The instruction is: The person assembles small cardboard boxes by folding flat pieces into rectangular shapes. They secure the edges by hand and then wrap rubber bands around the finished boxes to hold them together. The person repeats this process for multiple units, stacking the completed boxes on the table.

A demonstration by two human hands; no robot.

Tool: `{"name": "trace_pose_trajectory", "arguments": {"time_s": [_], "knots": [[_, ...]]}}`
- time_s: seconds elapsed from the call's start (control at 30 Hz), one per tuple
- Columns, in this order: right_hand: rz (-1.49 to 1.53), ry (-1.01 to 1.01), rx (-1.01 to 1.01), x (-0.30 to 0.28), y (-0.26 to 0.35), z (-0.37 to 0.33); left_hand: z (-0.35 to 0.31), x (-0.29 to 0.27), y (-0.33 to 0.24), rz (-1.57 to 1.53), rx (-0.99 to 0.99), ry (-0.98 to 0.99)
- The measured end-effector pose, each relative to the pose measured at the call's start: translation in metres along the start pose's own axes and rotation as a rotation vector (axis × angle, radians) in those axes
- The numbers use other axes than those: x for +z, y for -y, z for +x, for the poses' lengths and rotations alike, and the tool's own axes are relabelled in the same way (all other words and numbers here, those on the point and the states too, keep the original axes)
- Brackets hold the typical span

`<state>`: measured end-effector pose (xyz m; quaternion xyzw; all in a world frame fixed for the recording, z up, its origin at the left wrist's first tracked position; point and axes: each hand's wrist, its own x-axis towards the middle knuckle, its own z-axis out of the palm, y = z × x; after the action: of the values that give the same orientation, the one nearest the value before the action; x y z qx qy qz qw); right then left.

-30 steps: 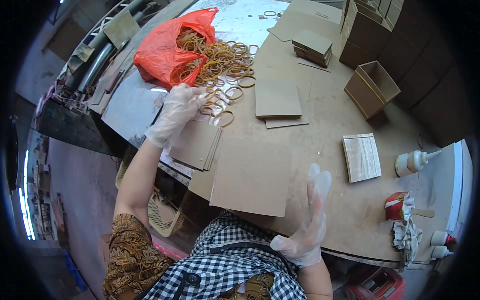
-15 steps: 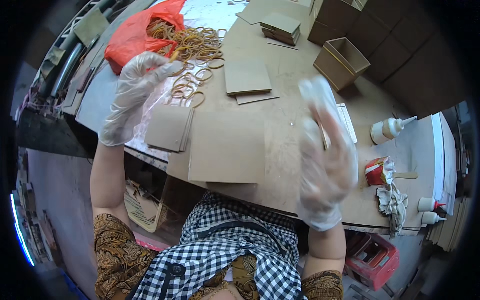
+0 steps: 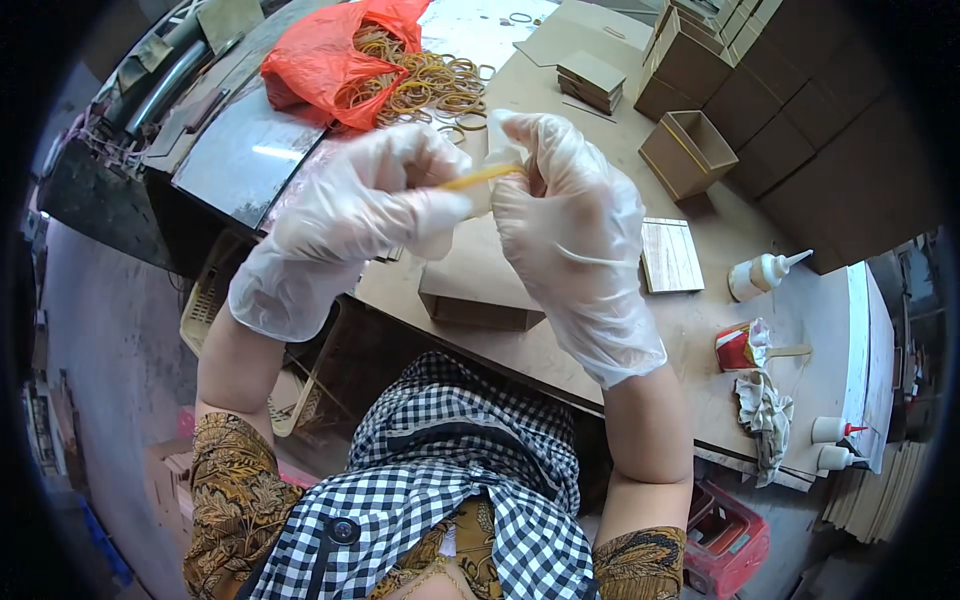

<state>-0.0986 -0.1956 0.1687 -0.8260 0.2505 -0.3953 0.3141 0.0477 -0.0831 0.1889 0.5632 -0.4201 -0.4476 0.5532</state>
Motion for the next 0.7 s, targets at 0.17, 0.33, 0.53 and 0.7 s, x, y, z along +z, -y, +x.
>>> {"name": "trace_pose_trajectory", "arguments": {"time_s": [0.17, 0.33, 0.53, 0.7], "knots": [[-0.241, -0.059, -0.246, 0.008, 0.012, 0.003, 0.022, 0.001, 0.014, 0.098, 0.326, -0.353], [-0.154, -0.146, 0.012, 0.009, -0.016, 0.035, 0.054, -0.065, 0.045, 0.726, 0.84, -0.874], [-0.013, 0.103, 0.549, -0.034, -0.114, 0.051, 0.059, -0.058, 0.076, 0.007, 0.022, -0.227], [0.021, 0.208, 0.618, -0.038, -0.109, 0.031, 0.056, -0.076, 0.092, 0.062, -0.089, -0.065]]}}
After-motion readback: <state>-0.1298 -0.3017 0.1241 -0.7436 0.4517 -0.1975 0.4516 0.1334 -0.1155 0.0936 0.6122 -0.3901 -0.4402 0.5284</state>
